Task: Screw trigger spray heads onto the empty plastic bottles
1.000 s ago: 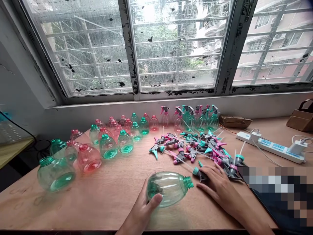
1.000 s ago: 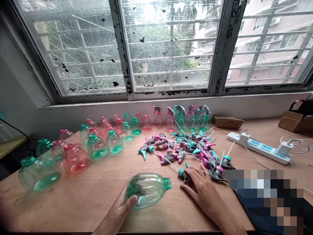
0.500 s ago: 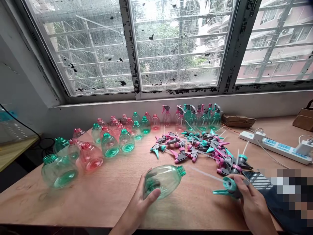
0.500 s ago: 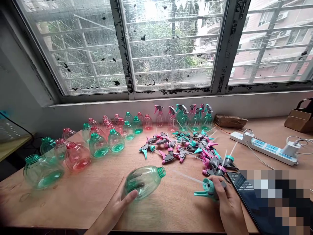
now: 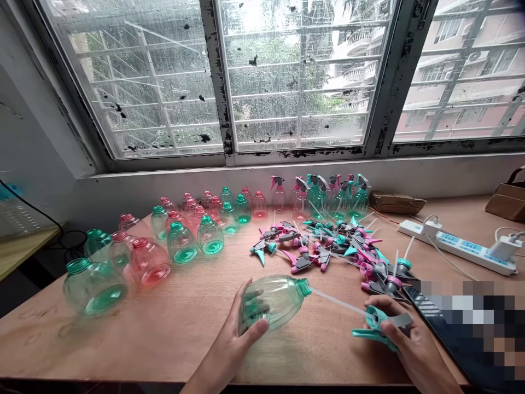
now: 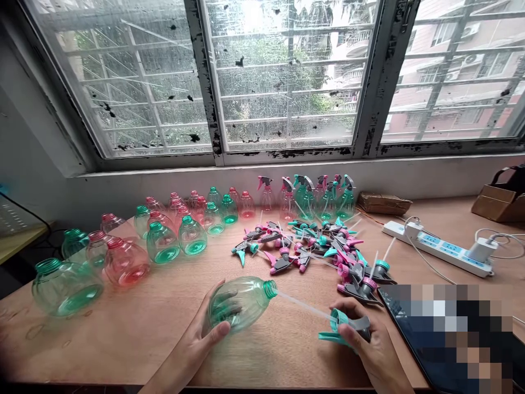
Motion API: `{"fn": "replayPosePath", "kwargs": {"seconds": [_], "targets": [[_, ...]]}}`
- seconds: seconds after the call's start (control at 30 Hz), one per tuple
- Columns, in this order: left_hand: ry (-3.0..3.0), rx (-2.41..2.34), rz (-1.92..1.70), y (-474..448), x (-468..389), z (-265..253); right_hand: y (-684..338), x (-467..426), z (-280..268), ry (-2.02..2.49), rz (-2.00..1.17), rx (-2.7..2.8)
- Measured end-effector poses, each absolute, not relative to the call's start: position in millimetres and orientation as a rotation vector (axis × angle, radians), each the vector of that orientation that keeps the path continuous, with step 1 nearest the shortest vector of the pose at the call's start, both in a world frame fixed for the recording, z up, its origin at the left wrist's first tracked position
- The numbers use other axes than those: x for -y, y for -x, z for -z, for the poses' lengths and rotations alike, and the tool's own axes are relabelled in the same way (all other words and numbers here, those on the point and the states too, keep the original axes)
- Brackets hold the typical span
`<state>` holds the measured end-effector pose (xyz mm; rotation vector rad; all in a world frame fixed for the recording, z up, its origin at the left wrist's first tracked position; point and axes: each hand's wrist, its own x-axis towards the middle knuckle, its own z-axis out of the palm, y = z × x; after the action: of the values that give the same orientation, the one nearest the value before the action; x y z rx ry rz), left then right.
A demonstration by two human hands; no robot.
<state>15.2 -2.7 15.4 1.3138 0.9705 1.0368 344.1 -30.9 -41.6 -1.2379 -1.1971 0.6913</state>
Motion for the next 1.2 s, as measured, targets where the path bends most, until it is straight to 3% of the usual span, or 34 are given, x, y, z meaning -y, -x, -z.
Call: {"fn": "replayPosePath", "kwargs": {"seconds": [0.13,0.37,0.87,1.2], "targets": [[-1.303,-0.981,-1.068,-15.5,1.5,-12.5,-336.9,31.7,36.1,1.208,-0.967,1.232],[-1.290,-0.997,-1.104,-17.6,2.1,-13.7,-328.5,32.7,30.7,1.194,-1.171,1.114],[-1.526,-0.903,-0.880,-16.9,12.1,-14.1,-300.1,36.3,19.8,1.302,-1.255,1.138],[-1.595,-0.942,-0.804,-12.9,-1.3,0.7,-280.1,26.9,15.5,1.125,-1.322,1.213]]}}
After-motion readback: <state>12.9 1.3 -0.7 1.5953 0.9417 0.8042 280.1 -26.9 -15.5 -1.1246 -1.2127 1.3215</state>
